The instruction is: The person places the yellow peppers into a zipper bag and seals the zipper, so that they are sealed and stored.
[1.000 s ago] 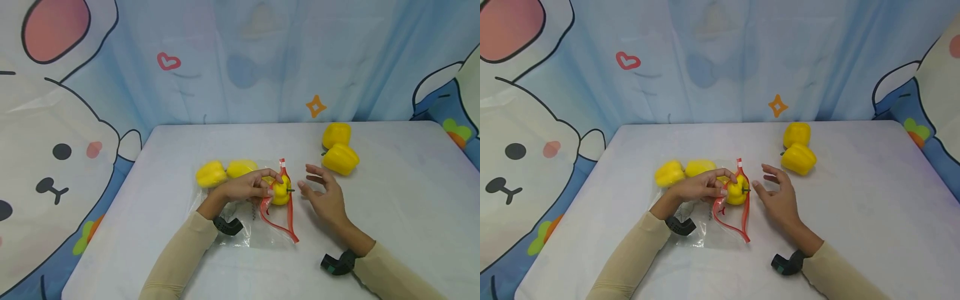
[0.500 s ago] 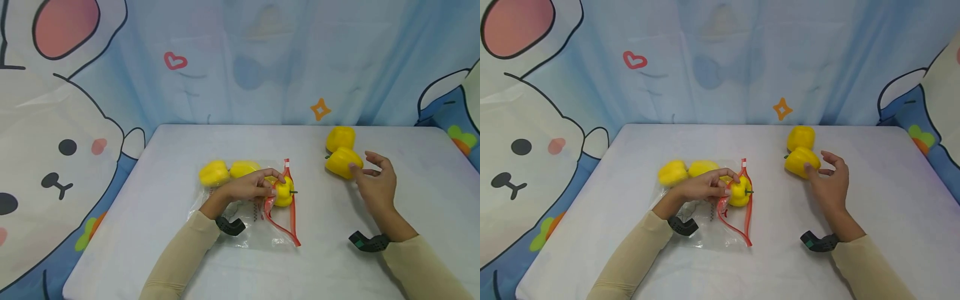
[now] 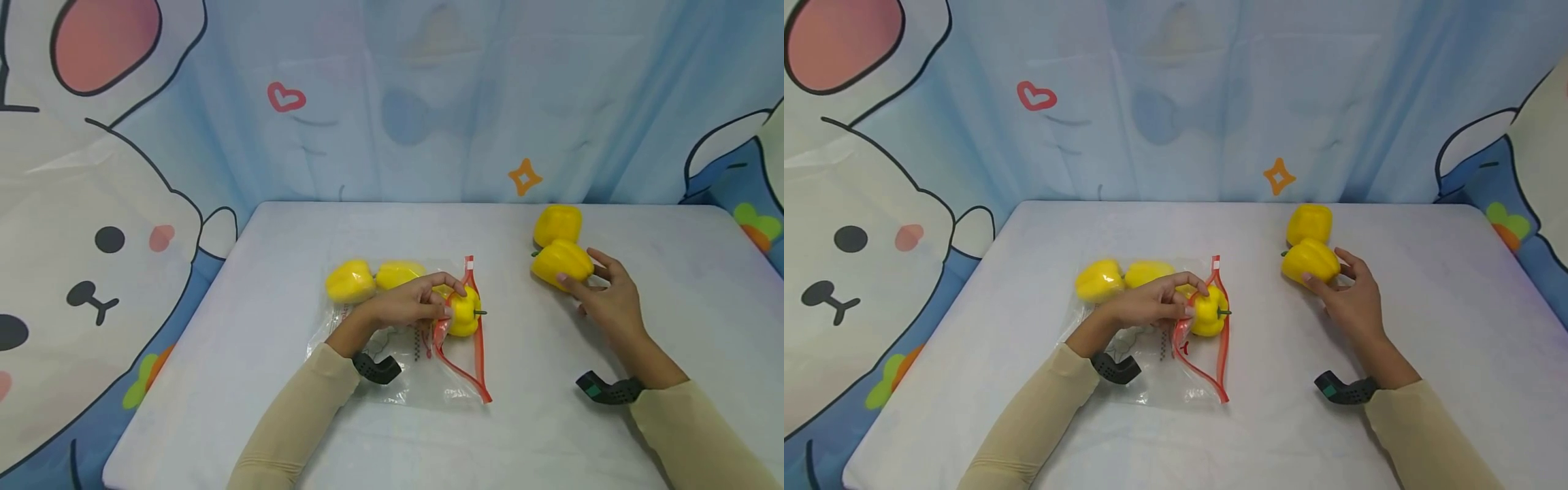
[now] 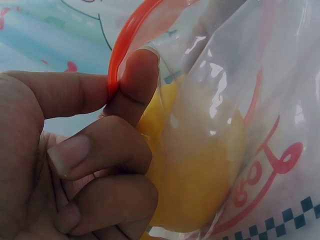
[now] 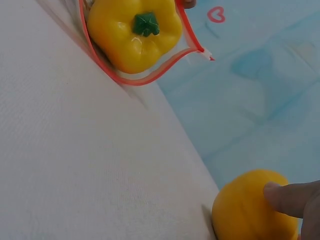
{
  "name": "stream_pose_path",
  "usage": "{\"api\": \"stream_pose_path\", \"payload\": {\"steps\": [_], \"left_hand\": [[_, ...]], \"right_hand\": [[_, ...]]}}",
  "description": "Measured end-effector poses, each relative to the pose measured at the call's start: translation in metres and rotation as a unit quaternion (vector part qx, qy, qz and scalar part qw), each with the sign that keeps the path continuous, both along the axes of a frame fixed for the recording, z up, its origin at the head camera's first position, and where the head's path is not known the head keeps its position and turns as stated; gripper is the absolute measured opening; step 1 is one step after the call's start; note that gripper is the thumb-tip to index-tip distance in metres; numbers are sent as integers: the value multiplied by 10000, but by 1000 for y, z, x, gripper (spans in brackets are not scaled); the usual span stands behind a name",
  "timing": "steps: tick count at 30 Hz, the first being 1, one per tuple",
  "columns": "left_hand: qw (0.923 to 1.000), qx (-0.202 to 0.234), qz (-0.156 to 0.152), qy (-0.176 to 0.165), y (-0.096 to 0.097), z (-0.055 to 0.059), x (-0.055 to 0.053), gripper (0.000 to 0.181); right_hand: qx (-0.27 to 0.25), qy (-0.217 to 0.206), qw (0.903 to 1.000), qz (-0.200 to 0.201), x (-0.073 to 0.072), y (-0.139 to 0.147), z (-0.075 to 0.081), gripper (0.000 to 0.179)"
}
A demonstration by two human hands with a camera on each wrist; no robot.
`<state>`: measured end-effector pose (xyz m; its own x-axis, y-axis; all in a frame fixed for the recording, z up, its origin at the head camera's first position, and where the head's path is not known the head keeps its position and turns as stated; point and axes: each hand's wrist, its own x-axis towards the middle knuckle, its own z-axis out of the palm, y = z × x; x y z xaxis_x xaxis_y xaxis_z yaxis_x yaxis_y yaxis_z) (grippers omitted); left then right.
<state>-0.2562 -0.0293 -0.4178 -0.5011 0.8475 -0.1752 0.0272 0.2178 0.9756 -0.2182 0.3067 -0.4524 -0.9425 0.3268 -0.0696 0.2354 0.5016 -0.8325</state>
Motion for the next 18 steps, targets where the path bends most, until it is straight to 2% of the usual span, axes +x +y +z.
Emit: {"api": "stream_pose_path", "payload": {"steps": [9, 18], "left_hand": [[9999, -58, 89, -85, 1, 0, 0, 35], [10000, 7, 51, 26, 0, 0, 0, 35]], "right_hand": [[144, 70, 9999, 41, -1, 2, -4, 87], [264, 114, 9995, -129, -1, 0, -6, 84]]}}
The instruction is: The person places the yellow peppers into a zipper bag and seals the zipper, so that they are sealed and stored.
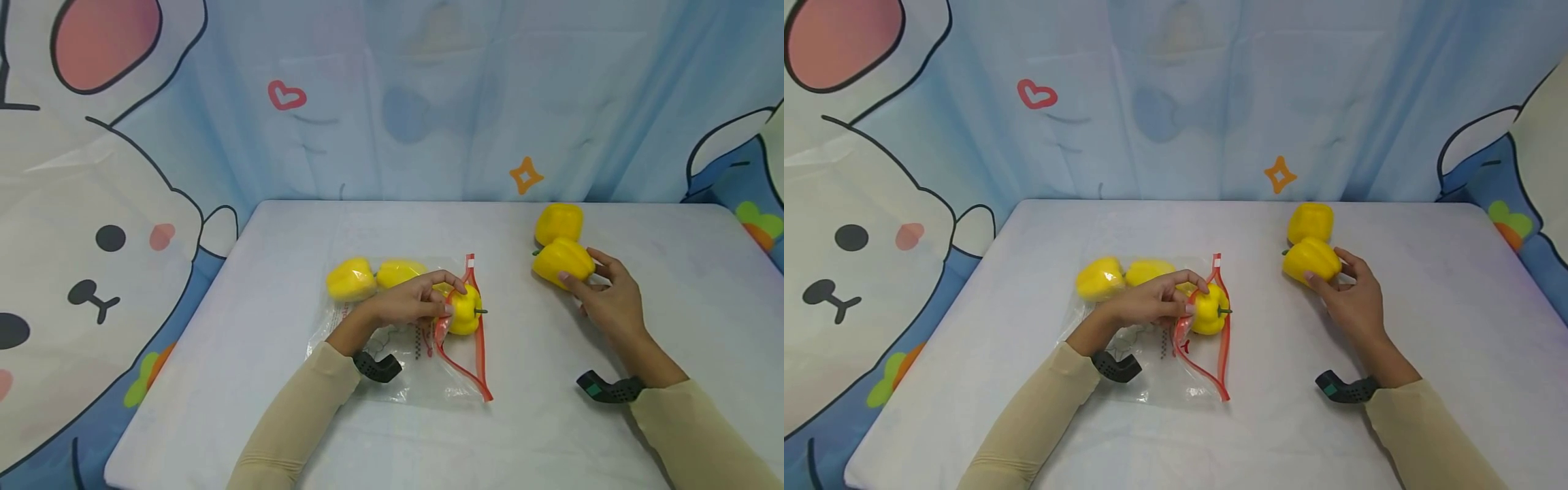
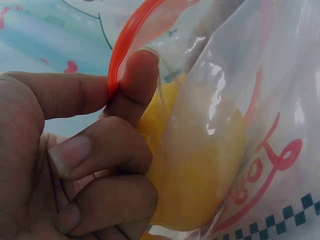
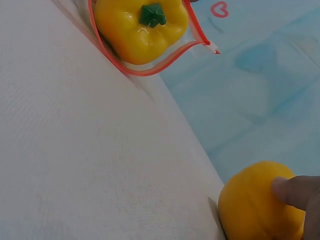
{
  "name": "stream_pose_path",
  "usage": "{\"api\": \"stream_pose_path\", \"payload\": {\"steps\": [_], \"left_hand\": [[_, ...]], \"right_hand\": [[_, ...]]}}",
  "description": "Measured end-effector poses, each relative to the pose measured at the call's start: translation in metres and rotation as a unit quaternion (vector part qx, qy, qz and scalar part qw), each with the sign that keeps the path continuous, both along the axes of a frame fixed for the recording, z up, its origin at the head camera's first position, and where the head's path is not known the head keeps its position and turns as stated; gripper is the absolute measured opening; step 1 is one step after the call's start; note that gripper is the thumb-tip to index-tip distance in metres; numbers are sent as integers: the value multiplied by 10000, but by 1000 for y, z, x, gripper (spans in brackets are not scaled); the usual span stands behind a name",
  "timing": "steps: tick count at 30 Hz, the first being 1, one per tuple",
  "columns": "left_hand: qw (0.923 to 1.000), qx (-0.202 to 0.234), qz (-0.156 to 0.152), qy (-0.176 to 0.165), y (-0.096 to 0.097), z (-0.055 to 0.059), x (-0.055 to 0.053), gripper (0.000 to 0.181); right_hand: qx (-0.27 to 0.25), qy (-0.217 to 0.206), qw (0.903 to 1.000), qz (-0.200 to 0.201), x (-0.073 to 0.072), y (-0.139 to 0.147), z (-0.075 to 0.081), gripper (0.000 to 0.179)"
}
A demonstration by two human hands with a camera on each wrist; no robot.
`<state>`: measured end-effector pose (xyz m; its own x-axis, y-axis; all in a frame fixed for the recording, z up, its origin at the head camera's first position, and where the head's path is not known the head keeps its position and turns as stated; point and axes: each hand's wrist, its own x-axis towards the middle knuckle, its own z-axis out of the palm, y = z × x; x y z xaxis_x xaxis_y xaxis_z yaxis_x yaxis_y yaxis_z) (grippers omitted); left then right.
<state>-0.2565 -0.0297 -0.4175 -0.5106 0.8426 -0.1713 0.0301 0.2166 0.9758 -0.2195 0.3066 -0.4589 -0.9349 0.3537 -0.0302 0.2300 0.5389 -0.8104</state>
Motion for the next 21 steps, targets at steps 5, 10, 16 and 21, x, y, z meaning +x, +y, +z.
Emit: {"api": "stream_pose_path", "payload": {"steps": [5, 10, 16, 21], "left_hand": [[9999, 7, -26, 116, 0, -1, -1, 35], [10000, 43, -9, 51, 0, 0, -1, 34], [10000, -13, 26, 2, 0, 0, -1, 34], [10000, -12, 2, 84, 0, 1, 0, 33]], "right_hand": [[-13, 99, 9999, -53, 0, 0, -2, 83], [-60, 253, 9996, 47, 1, 1, -2, 85], [-27, 328, 9993, 164, 1, 3, -3, 86], [55, 342, 9993, 163, 1, 3, -6, 86]]}}
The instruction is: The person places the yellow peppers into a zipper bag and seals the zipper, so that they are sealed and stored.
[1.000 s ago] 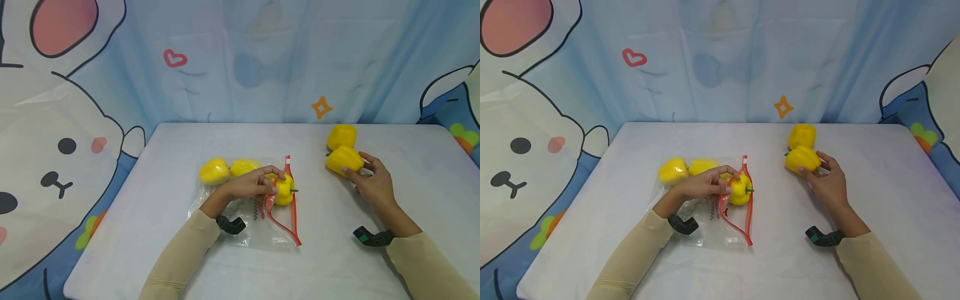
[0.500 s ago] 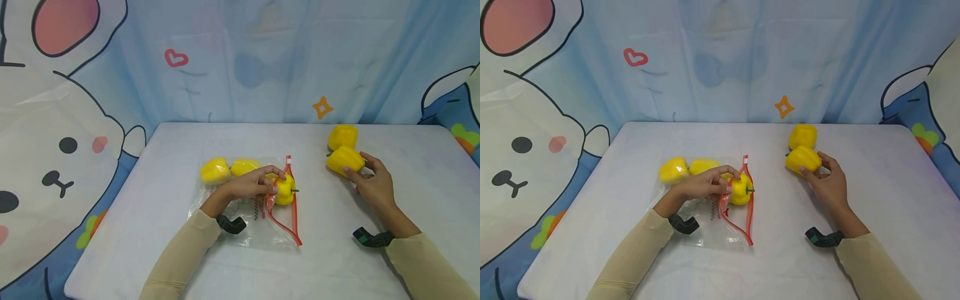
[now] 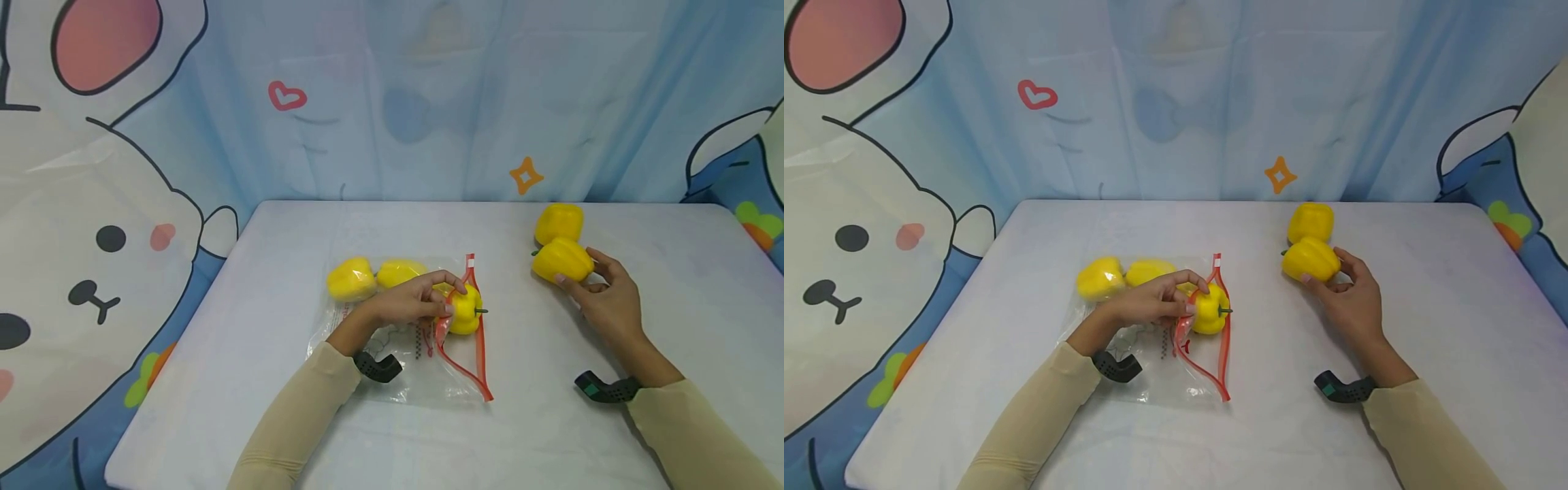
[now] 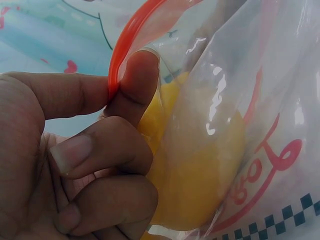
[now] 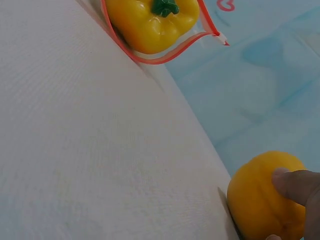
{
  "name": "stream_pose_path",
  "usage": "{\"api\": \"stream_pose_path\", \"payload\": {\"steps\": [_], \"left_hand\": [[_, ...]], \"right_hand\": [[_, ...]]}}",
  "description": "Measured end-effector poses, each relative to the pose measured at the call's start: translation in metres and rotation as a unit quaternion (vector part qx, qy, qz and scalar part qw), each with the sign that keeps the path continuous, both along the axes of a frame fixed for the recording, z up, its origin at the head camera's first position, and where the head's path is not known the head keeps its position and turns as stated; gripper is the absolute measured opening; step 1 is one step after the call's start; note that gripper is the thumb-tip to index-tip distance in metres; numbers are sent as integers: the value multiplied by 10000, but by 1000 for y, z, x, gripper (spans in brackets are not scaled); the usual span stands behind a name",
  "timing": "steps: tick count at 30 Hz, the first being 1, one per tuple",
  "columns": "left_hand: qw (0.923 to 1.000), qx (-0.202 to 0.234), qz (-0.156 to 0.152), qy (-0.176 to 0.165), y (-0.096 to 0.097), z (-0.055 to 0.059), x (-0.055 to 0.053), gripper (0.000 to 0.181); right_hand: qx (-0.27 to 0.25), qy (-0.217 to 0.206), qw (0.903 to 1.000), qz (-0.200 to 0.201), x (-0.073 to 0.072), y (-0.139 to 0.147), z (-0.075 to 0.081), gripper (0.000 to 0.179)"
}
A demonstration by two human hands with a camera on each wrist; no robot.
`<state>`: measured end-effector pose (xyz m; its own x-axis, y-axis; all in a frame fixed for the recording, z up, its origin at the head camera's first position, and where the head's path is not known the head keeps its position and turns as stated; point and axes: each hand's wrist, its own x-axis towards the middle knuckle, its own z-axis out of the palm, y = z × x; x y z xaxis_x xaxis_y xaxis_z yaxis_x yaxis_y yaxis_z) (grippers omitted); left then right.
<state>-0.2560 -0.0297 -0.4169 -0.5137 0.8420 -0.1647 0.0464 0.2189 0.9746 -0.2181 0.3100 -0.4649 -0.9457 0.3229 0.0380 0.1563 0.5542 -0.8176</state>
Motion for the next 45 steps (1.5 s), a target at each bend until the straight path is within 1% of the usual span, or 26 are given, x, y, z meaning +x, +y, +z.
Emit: {"api": "stream_pose_path", "payload": {"steps": [8, 14, 20, 28, 31, 40, 45], "left_hand": [[10000, 58, -50, 12, 0, 0, 0, 34], [10000, 19, -71, 13, 0, 0, 1, 34], [10000, 22, -39, -47, 0, 0, 1, 34], [10000, 7, -26, 18, 0, 1, 0, 34], [10000, 18, -15, 23, 0, 1, 0, 34], [9999, 98, -16, -114, 0, 1, 1, 33], [9999, 78, -14, -112, 0, 1, 1, 34]], "right_hand": [[58, 17, 9999, -82, 1, -1, -1, 84], [39, 206, 9997, -78, 2, -1, -2, 82], [147, 403, 9990, -83, 2, -2, -3, 79], [140, 611, 9980, -12, 1, -3, -4, 77], [156, 619, 9980, -9, 1, -4, -4, 77], [146, 627, 9979, -82, 1, -2, -3, 78], [-72, 624, 9980, 43, 1, -2, -4, 77]]}}
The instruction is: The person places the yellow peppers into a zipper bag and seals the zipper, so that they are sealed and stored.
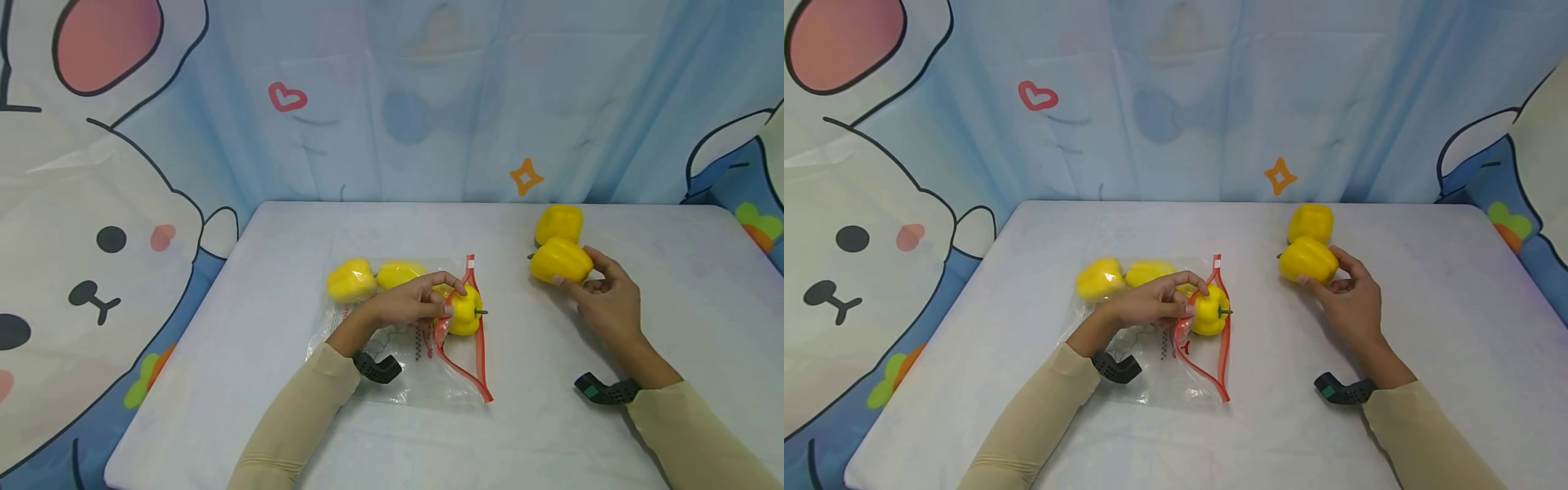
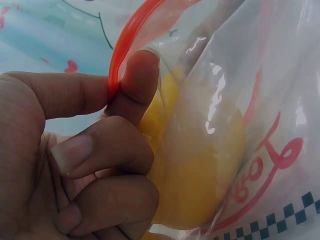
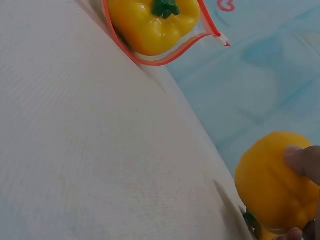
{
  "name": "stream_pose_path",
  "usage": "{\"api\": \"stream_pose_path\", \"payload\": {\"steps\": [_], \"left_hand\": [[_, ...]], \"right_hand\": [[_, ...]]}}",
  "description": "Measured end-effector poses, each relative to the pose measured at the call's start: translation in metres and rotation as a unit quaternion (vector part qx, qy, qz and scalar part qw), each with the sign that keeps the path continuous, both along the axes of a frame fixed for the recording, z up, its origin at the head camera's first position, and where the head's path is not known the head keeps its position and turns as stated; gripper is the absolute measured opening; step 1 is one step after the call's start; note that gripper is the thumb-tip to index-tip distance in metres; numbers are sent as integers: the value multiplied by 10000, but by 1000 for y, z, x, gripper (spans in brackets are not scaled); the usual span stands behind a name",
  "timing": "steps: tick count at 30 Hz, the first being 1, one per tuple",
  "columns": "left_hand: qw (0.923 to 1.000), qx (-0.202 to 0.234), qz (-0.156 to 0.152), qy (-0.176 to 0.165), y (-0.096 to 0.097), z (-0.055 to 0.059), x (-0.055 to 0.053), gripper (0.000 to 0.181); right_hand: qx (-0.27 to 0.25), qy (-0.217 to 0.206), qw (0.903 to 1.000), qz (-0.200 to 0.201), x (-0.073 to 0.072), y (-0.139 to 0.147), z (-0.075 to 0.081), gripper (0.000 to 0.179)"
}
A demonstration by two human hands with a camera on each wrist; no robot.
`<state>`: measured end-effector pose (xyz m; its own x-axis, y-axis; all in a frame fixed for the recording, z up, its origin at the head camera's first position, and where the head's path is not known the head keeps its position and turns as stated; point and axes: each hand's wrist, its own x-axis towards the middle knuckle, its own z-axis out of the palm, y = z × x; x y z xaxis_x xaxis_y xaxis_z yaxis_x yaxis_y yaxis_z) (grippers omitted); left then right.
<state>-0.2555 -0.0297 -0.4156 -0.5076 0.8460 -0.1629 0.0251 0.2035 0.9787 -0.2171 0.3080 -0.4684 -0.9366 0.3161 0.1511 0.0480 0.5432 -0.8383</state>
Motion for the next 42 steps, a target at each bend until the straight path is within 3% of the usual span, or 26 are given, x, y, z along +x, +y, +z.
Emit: {"api": "stream_pose_path", "payload": {"steps": [5, 8, 10, 15, 19, 23, 30, 33, 38, 42], "left_hand": [[10000, -14, -2, 1, 0, -1, 0, 35], [10000, -5, 13, 1, -1, -3, 0, 35], [10000, 4, 18, -18, -1, -3, 0, 35], [10000, 2, 3, -37, -1, -5, -1, 34], [10000, 16, -15, -5, -1, -5, -1, 34], [10000, 6, -21, 13, -1, -3, -1, 33], [9999, -47, -68, 135, -1, -3, -1, 33], [9999, -59, -73, 134, -2, -3, -1, 33], [9997, -92, -53, 239, -2, -2, -1, 33], [9999, -45, -34, 144, -1, -2, 0, 33]], "right_hand": [[-557, -81, 9976, 411, 2, -1, 3, 74], [-1195, -71, 9895, 814, 3, -4, 6, 73], [-1796, -6, 9768, 1163, 4, -6, 8, 74], [-3044, 225, 9330, 1908, 8, -13, 10, 69], [-3361, 401, 9130, 2279, 11, -17, 12, 62], [-3351, 467, 9084, 2455, 14, -20, 14, 61], [-3010, 524, 9178, 2535, 16, -24, 16, 62], [-2885, 613, 9159, 2723, 17, -25, 15, 63], [-2615, 663, 9206, 2824, 17, -27, 15, 65], [-2682, 689, 9163, 2893, 16, -28, 14, 65]]}}
